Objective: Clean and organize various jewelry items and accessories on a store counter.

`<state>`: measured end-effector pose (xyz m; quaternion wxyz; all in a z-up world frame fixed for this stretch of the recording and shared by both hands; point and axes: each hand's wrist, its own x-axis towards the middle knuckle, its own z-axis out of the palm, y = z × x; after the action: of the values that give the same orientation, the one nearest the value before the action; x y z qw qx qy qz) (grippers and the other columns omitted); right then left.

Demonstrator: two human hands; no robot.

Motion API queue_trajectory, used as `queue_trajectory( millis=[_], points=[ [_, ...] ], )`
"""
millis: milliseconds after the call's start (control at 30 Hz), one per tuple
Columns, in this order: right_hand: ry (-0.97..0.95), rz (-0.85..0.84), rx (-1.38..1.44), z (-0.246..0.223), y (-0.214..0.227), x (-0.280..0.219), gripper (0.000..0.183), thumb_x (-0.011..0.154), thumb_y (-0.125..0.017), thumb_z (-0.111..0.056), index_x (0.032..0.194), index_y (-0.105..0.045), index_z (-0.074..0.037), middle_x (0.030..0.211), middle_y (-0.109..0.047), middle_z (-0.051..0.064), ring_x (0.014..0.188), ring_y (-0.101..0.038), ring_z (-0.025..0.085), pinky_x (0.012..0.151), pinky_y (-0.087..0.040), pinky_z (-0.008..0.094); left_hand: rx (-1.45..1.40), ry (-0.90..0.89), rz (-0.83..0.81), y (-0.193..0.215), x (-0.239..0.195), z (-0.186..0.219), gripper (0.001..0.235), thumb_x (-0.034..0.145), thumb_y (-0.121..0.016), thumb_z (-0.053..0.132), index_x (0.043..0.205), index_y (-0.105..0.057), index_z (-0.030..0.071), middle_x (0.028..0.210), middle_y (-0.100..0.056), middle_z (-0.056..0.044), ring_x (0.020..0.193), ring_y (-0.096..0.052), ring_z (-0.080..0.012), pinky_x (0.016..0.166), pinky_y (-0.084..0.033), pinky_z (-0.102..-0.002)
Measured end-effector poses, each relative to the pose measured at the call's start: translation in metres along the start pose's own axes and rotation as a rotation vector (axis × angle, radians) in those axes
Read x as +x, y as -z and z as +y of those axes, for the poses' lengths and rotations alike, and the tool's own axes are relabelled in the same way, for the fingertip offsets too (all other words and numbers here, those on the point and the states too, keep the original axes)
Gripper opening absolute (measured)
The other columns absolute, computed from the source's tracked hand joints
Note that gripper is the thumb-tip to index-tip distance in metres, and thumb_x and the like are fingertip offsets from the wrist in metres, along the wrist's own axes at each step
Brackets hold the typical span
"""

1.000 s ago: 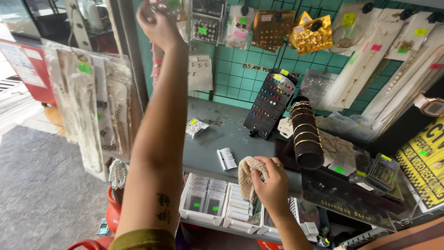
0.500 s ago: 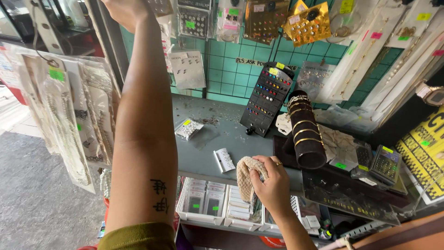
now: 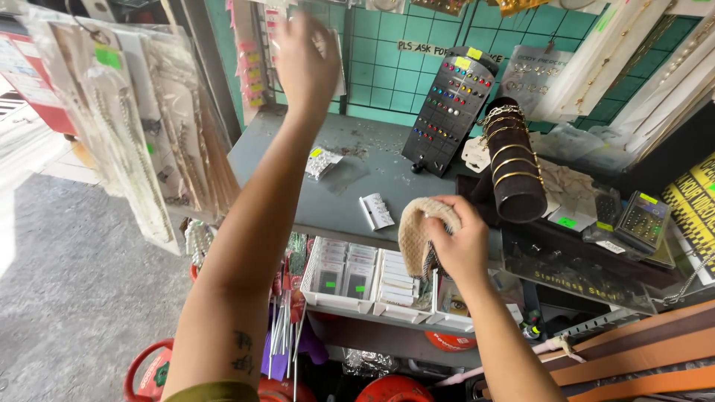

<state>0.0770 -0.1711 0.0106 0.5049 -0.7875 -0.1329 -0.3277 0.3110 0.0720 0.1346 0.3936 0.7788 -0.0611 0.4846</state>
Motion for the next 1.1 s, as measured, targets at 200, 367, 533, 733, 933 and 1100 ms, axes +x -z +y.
queue_trajectory(
  millis=[200, 367, 533, 733, 933, 1100],
  points=[
    [-0.237, 0.032, 0.386, 0.012, 0.004, 0.011, 0.025, 0.095, -0.068, -0.007, 0.119, -0.065, 0.0, 0.106, -0.072, 0.005, 0.093, -0.066, 0.013, 0.08, -0.052, 0.03, 0.562, 0.21, -0.842, 0.021, -0.073, -0.038, 0.074, 0.082, -0.08, 0.055, 0.133, -0.057, 0.006, 0.138, -0.048, -0.021, 0.131, -0.048, -0.0398, 0.097, -0.051, -0.055],
    [-0.538, 0.017, 0.817, -0.006, 0.017, 0.02, 0.038, 0.087, -0.06, -0.006, 0.125, -0.061, -0.002, 0.113, -0.07, 0.008, 0.104, -0.069, 0.021, 0.092, -0.055, 0.037, 0.65, 0.263, -0.97, 0.037, -0.082, -0.036, 0.082, 0.074, -0.083, 0.063, 0.132, -0.062, 0.009, 0.142, -0.048, -0.018, 0.135, -0.047, -0.0373, 0.101, -0.049, -0.056],
    [-0.651, -0.039, 1.152, 0.022, 0.016, 0.02, 0.039, 0.089, -0.054, -0.005, 0.126, -0.063, 0.006, 0.119, -0.071, 0.015, 0.112, -0.068, 0.027, 0.103, -0.054, 0.041, 0.543, 0.366, -0.869, 0.032, -0.086, -0.056, 0.1, 0.055, -0.096, 0.058, 0.132, -0.06, 0.006, 0.141, -0.051, -0.019, 0.123, -0.061, -0.0377, 0.097, -0.054, -0.048],
    [-0.541, 0.072, 1.138, 0.033, 0.004, 0.018, 0.032, 0.095, -0.058, -0.006, 0.127, -0.063, 0.0, 0.122, -0.069, 0.011, 0.114, -0.067, 0.025, 0.102, -0.053, 0.043, 0.239, 0.249, -0.584, 0.004, -0.104, -0.11, 0.094, 0.056, -0.1, 0.053, 0.12, -0.052, 0.004, 0.116, -0.068, -0.02, 0.11, -0.067, -0.0381, 0.092, -0.055, -0.044],
    [-0.31, 0.173, 0.987, 0.006, -0.011, 0.033, 0.036, 0.097, -0.06, -0.008, 0.133, -0.056, -0.009, 0.124, -0.064, 0.007, 0.116, -0.063, 0.022, 0.101, -0.052, 0.042, -0.778, 0.788, -0.254, 0.056, -0.111, -0.031, 0.065, 0.077, -0.08, 0.014, 0.123, -0.035, 0.009, 0.107, -0.063, -0.017, 0.081, -0.072, -0.0294, 0.065, -0.066, -0.043],
    [-0.093, 0.056, 1.117, -0.043, -0.037, 0.049, 0.029, 0.107, -0.05, -0.021, 0.134, -0.051, -0.01, 0.128, -0.06, 0.011, 0.123, -0.056, 0.024, 0.109, -0.045, 0.04, -1.157, 0.626, -0.138, 0.065, -0.142, 0.02, 0.049, 0.092, -0.072, 0.003, 0.129, -0.04, 0.005, 0.11, -0.064, -0.017, 0.083, -0.07, -0.0232, 0.07, -0.064, -0.037]
  ],
)
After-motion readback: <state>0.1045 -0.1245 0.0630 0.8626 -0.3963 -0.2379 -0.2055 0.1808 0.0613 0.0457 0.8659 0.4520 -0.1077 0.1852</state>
